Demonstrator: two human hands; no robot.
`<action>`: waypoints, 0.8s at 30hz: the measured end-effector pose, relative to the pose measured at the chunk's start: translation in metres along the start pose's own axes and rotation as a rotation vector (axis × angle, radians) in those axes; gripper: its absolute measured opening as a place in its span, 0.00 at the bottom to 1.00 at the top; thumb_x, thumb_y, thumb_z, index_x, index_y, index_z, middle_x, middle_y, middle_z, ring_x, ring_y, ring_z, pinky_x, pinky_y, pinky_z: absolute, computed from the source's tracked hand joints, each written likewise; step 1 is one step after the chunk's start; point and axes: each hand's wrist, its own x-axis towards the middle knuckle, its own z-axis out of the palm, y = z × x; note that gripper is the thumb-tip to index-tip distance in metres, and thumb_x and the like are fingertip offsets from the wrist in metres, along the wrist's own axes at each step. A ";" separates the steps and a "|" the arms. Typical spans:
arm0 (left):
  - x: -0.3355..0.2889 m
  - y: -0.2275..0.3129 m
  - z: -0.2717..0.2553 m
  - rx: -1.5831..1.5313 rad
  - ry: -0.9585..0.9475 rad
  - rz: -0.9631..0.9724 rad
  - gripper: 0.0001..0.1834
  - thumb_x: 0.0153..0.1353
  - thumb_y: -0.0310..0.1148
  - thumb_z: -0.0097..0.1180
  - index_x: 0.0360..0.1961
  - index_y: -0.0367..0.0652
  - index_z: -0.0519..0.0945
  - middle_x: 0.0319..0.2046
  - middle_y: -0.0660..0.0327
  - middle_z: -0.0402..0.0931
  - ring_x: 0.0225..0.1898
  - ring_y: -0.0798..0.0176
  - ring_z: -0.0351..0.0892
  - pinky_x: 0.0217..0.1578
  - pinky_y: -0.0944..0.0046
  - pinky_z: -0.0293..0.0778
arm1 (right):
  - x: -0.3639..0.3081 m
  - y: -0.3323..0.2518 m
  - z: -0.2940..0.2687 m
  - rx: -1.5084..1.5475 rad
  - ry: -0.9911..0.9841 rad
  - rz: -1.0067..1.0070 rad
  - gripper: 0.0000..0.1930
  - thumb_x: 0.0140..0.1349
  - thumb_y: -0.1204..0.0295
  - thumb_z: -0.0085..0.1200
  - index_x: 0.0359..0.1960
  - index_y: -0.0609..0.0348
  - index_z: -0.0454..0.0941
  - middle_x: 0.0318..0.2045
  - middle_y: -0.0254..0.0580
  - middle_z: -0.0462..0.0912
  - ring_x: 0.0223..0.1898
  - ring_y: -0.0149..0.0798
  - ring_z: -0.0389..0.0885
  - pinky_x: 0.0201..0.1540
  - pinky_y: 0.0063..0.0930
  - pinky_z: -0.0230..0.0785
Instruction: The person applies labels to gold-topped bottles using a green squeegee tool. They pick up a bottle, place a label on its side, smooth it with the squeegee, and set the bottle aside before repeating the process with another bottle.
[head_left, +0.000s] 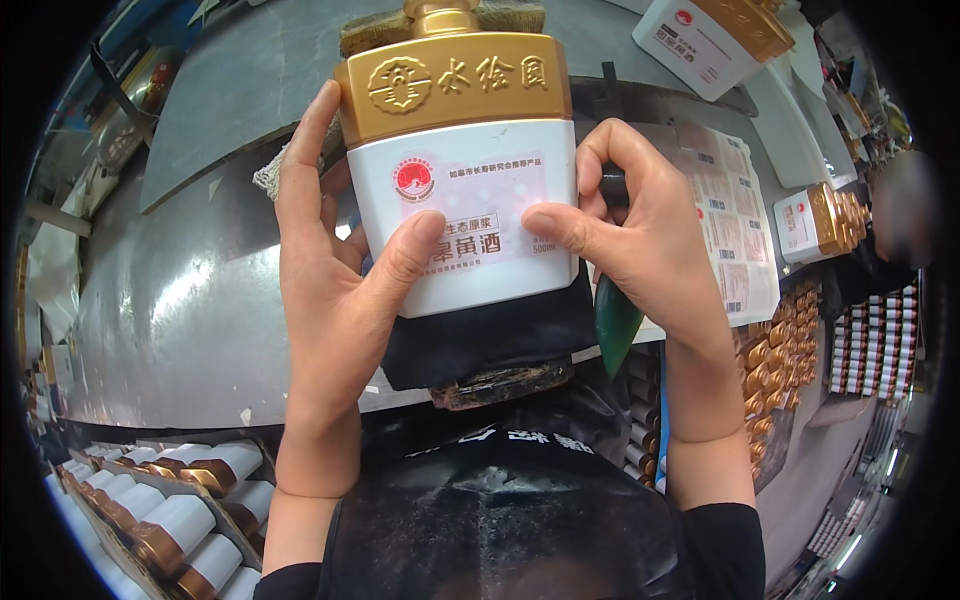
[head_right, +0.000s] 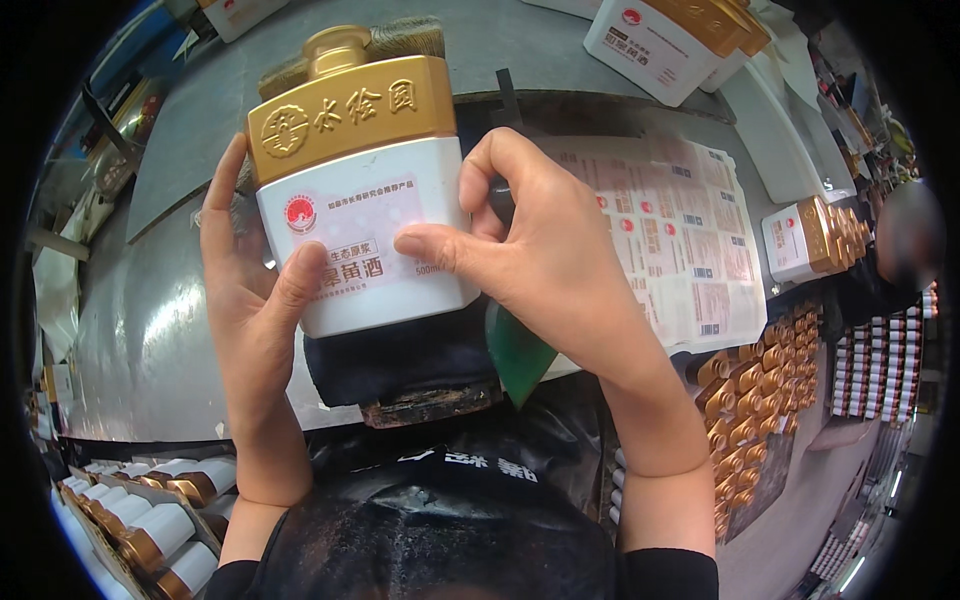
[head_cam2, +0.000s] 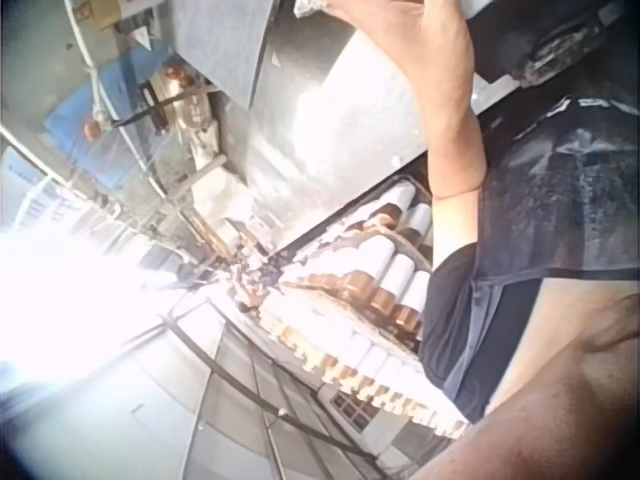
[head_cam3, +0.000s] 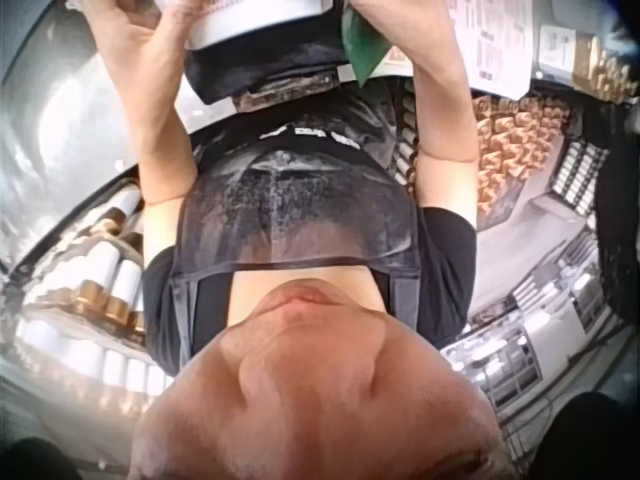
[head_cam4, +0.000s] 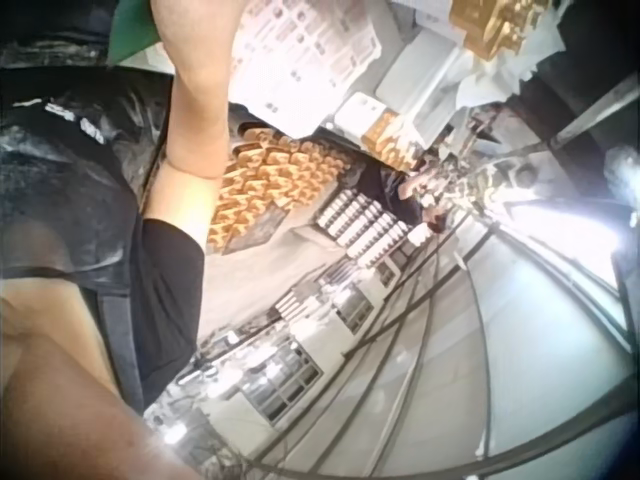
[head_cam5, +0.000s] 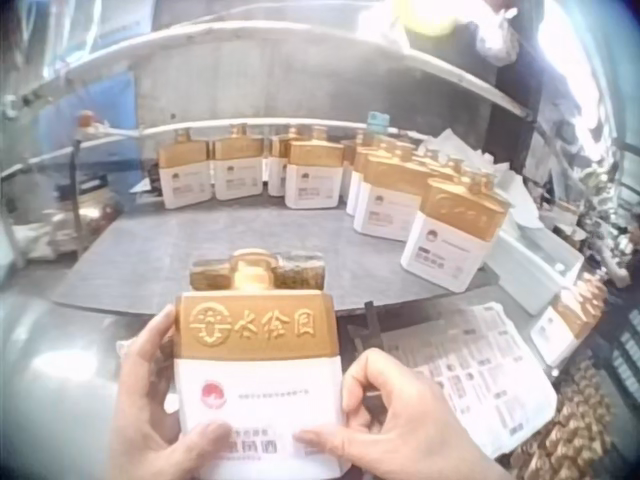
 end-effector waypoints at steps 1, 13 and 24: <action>0.000 0.000 0.001 0.005 0.005 0.002 0.44 0.59 0.35 0.64 0.71 0.38 0.53 0.61 0.45 0.64 0.62 0.54 0.67 0.59 0.58 0.69 | 0.000 0.000 0.000 0.002 0.001 0.006 0.19 0.54 0.70 0.70 0.27 0.54 0.64 0.23 0.23 0.67 0.25 0.15 0.63 0.26 0.09 0.59; 0.000 0.001 0.001 0.043 0.016 0.038 0.38 0.65 0.35 0.56 0.71 0.36 0.52 0.64 0.48 0.61 0.64 0.54 0.64 0.61 0.58 0.66 | -0.003 0.005 0.005 0.095 0.029 -0.016 0.16 0.57 0.67 0.67 0.29 0.56 0.67 0.19 0.25 0.69 0.23 0.16 0.65 0.24 0.12 0.60; -0.048 0.057 0.018 0.661 -0.451 0.335 0.35 0.44 0.55 0.71 0.45 0.36 0.80 0.43 0.55 0.78 0.43 0.54 0.77 0.45 0.59 0.74 | -0.029 0.001 0.008 0.619 0.364 0.080 0.23 0.71 0.48 0.45 0.34 0.58 0.73 0.15 0.27 0.67 0.14 0.18 0.65 0.17 0.12 0.59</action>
